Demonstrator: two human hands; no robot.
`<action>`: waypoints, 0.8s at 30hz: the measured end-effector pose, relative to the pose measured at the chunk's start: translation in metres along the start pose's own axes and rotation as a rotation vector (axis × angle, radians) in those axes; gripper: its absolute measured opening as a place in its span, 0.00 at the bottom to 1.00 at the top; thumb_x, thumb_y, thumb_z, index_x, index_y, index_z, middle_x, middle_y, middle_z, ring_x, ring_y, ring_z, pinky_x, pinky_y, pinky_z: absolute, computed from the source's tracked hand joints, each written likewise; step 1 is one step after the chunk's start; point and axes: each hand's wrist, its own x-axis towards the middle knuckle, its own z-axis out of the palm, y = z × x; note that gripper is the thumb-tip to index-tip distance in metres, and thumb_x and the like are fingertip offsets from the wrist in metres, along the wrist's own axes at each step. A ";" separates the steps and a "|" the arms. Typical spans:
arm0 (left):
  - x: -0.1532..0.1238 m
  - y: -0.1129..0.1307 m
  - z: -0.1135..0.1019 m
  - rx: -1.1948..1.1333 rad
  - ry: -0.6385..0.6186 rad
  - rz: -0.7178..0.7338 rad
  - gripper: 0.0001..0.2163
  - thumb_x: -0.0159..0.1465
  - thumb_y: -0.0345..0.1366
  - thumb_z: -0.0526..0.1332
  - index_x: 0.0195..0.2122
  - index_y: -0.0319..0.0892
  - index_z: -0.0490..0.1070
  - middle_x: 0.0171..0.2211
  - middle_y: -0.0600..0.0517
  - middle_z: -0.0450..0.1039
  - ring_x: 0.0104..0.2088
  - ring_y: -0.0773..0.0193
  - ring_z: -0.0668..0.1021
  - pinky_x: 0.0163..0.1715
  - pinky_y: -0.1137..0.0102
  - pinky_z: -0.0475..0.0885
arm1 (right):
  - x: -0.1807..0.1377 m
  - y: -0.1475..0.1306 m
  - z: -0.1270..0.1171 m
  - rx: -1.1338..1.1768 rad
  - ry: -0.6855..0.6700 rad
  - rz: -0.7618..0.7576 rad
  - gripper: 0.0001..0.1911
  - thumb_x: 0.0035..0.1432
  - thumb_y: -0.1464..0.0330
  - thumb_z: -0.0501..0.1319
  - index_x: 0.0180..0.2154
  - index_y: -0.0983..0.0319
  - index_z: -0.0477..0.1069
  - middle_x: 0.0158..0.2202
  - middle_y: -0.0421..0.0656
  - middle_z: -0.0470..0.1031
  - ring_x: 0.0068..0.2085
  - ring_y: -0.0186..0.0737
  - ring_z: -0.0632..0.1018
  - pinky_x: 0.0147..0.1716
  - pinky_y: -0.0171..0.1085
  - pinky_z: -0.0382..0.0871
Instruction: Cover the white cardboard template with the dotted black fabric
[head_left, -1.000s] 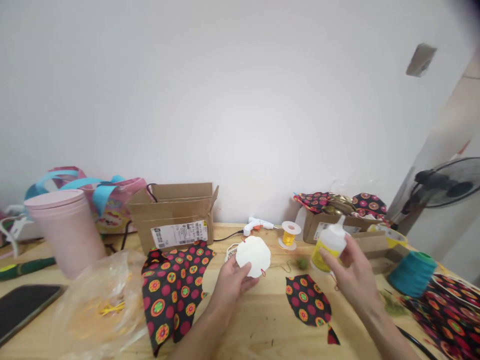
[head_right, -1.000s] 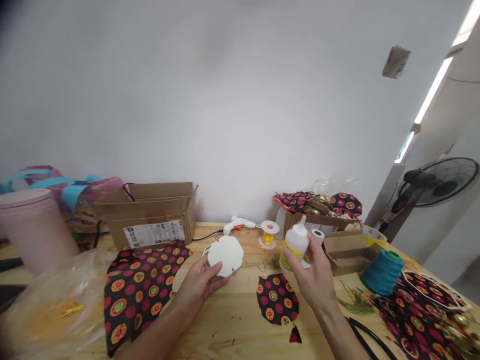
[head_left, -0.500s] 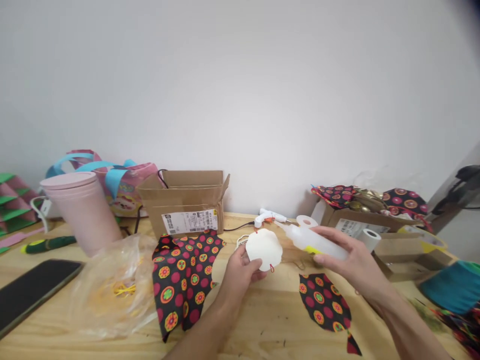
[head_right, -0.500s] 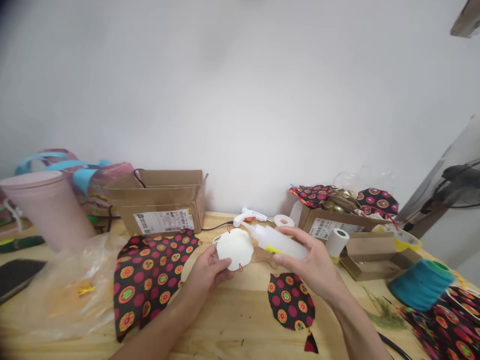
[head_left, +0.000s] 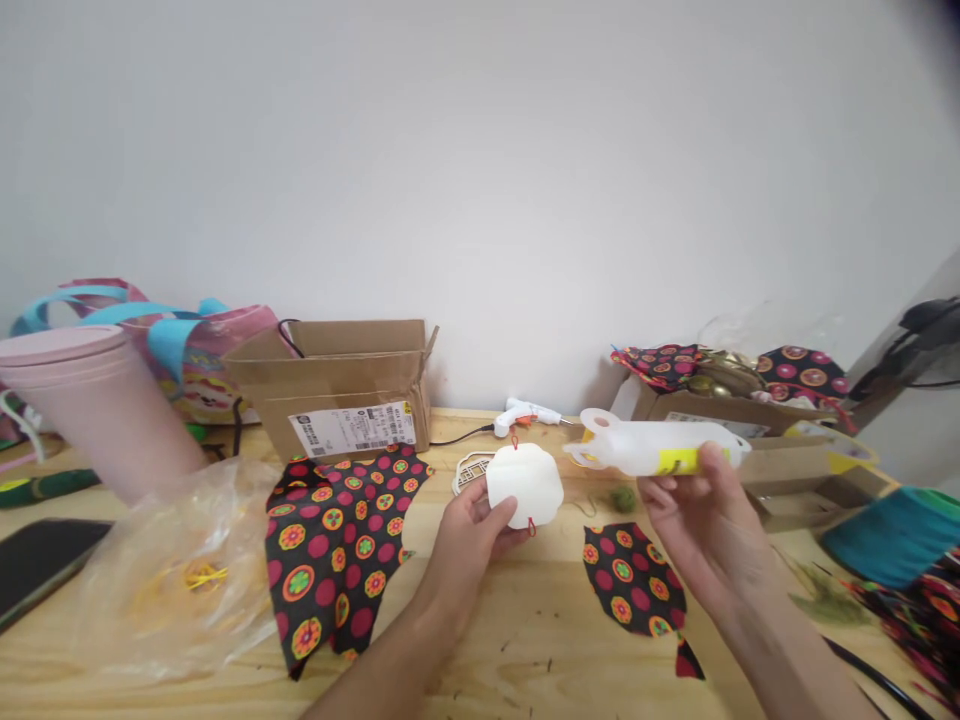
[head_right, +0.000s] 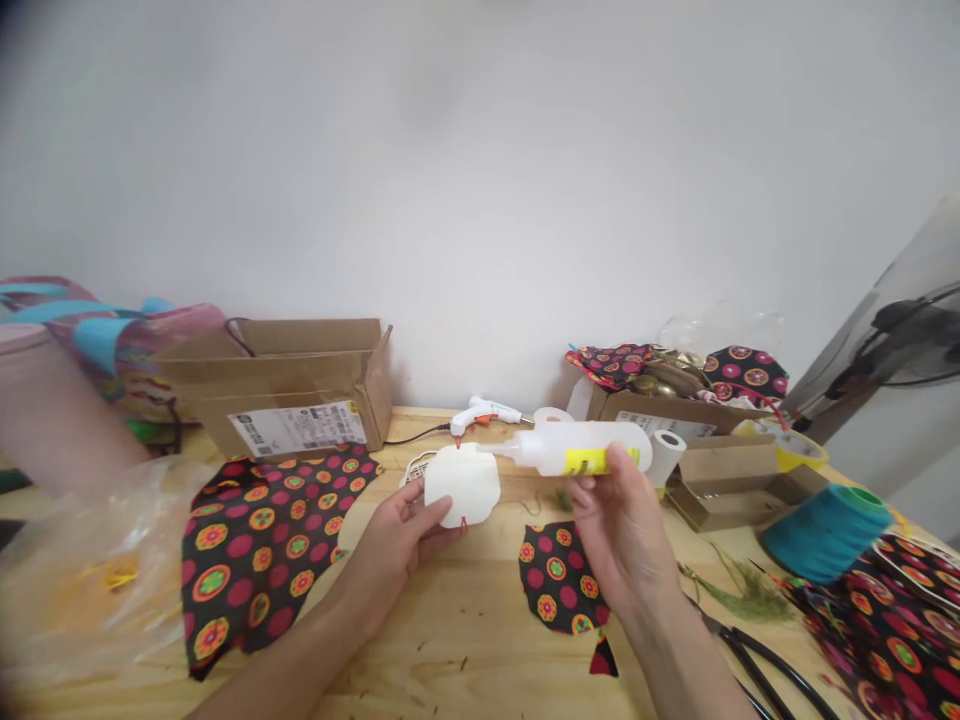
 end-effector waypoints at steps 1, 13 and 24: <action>0.000 -0.001 0.000 0.008 -0.003 -0.003 0.17 0.51 0.29 0.62 0.43 0.36 0.65 0.33 0.46 0.75 0.29 0.63 0.76 0.31 0.69 0.73 | -0.001 0.001 0.001 0.066 0.004 0.048 0.14 0.40 0.59 0.66 0.29 0.60 0.69 0.25 0.35 0.71 0.16 0.23 0.62 0.11 0.23 0.58; -0.009 0.001 0.005 0.013 -0.126 -0.061 0.18 0.56 0.32 0.58 0.48 0.39 0.62 0.34 0.48 0.75 0.32 0.65 0.76 0.42 0.68 0.68 | -0.013 0.025 -0.002 -0.192 -0.149 0.024 0.06 0.47 0.67 0.63 0.31 0.61 0.70 0.31 0.40 0.75 0.33 0.36 0.75 0.34 0.32 0.70; -0.017 0.003 0.011 0.079 -0.156 -0.067 0.16 0.57 0.30 0.56 0.48 0.36 0.62 0.36 0.46 0.75 0.31 0.65 0.76 0.41 0.66 0.68 | -0.018 0.016 0.006 -0.889 -0.074 -0.238 0.12 0.41 0.62 0.64 0.27 0.63 0.70 0.25 0.45 0.77 0.29 0.46 0.77 0.29 0.39 0.72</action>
